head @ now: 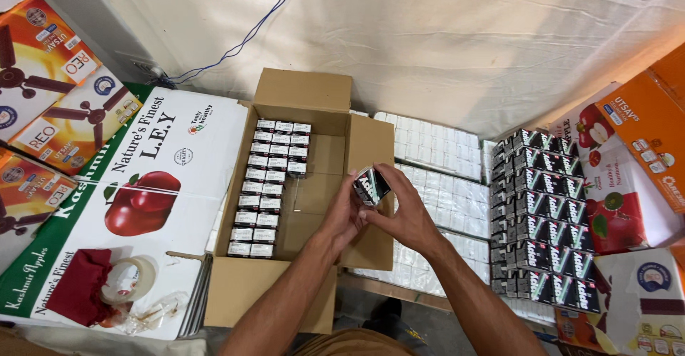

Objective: The person repeatedly picks small black and white boxes from a larger cardboard box and stacks them in neat rows on a nearby surface. The hands handle the boxes one at a time, placing them carefully to form a growing pile.

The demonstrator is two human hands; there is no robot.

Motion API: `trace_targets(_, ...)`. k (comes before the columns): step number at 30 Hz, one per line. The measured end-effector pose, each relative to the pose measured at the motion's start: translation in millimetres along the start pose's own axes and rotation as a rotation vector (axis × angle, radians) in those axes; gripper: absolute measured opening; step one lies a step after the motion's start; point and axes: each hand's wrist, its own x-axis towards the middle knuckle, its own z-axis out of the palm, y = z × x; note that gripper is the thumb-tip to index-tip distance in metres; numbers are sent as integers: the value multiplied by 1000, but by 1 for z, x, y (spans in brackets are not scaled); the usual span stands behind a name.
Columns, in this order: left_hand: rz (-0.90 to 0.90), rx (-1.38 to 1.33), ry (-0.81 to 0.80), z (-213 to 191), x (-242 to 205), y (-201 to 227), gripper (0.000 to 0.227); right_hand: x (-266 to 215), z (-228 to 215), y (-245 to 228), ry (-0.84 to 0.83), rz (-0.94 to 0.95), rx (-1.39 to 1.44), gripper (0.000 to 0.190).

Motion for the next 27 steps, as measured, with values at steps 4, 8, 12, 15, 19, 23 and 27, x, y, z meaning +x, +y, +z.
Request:
trace_targets(4,-97,60,-34,21,11,-27,49,-27,-35,7,54,116,27,86)
trace_targets(8,-206,197,-73,58,22,-56,60,-50,-67,24,145,167,-27,84)
trace_targets(12,-302,278,-41,119,12,-71,60,-71,-108,34,164,266,-94,85)
trace_targets(15,-328,308,-47,141,42,-102,62,-82,-135,54,237,344,-132,90)
trace_targets(19,-363,340,-44,176,71,-139,61,-84,-177,68,302,417,-175,91)
trace_targets(23,-301,399,-65,189,127,-182,59,-73,-213,89,414,518,-175,90)
trace_targets(27,-82,499,14,210,172,-193,45,-55,-250,137,519,575,-223,86)
